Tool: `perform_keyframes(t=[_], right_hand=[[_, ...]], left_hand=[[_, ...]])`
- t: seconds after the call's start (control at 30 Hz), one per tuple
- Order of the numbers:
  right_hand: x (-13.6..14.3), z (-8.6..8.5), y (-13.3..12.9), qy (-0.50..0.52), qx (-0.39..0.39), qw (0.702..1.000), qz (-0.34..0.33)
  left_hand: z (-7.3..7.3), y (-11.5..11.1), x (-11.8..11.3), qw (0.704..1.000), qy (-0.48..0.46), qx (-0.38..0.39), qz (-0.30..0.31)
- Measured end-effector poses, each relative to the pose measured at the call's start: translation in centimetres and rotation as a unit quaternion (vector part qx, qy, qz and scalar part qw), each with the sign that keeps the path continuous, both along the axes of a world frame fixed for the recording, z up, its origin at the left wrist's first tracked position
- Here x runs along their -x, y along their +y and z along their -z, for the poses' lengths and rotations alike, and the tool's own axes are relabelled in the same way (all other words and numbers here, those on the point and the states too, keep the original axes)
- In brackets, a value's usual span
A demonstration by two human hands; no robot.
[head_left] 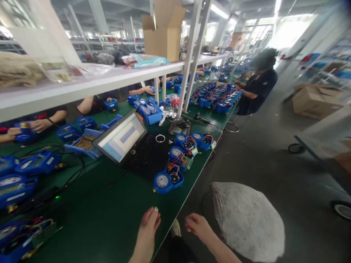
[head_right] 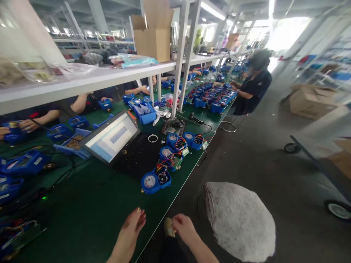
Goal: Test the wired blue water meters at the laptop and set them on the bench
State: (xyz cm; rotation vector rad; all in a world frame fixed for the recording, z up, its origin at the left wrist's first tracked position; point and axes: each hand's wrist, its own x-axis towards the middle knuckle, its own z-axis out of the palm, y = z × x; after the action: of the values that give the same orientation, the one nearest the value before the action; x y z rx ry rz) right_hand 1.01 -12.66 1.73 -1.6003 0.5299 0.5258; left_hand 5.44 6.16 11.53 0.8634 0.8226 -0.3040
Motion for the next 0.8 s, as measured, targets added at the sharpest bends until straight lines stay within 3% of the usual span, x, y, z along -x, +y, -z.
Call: perform_keyframes(t=[0.17,0.23,0.3,0.4,0.53,0.67,0.8], right_hand=[[-1.7,-1.4,-5.0,-0.028,0.000,0.999,0.021],[-1.9,-2.1,-5.7,-0.041,0.002,0.999,0.018],[-2.1,-2.7,-6.0,-0.055,0.004,0.998,0.010],[-2.6,-3.5,-6.0,-0.077,0.004,0.997,-0.011],[-4.4,-4.4,-4.4,-0.102,-0.014,0.992,-0.070],[-6.2,-4.9,-0.4,-0.113,-0.071,0.979,-0.154],[-5.7,-6.6,4.8,-0.122,-0.122,0.949,-0.265]], left_hand=[[0.7,-7.6,-5.9,0.994,0.076,0.068,-0.044],[0.7,-9.1,-6.9,0.991,0.079,0.074,-0.079],[0.6,-9.1,-6.6,0.988,0.083,0.065,-0.110],[0.7,-7.0,-4.3,0.986,0.105,0.039,-0.125],[0.9,-2.2,0.6,0.983,0.134,0.000,-0.126],[0.6,2.0,4.8,0.979,0.142,-0.023,-0.146],[-0.3,5.4,7.9,0.967,0.142,-0.031,-0.211]])
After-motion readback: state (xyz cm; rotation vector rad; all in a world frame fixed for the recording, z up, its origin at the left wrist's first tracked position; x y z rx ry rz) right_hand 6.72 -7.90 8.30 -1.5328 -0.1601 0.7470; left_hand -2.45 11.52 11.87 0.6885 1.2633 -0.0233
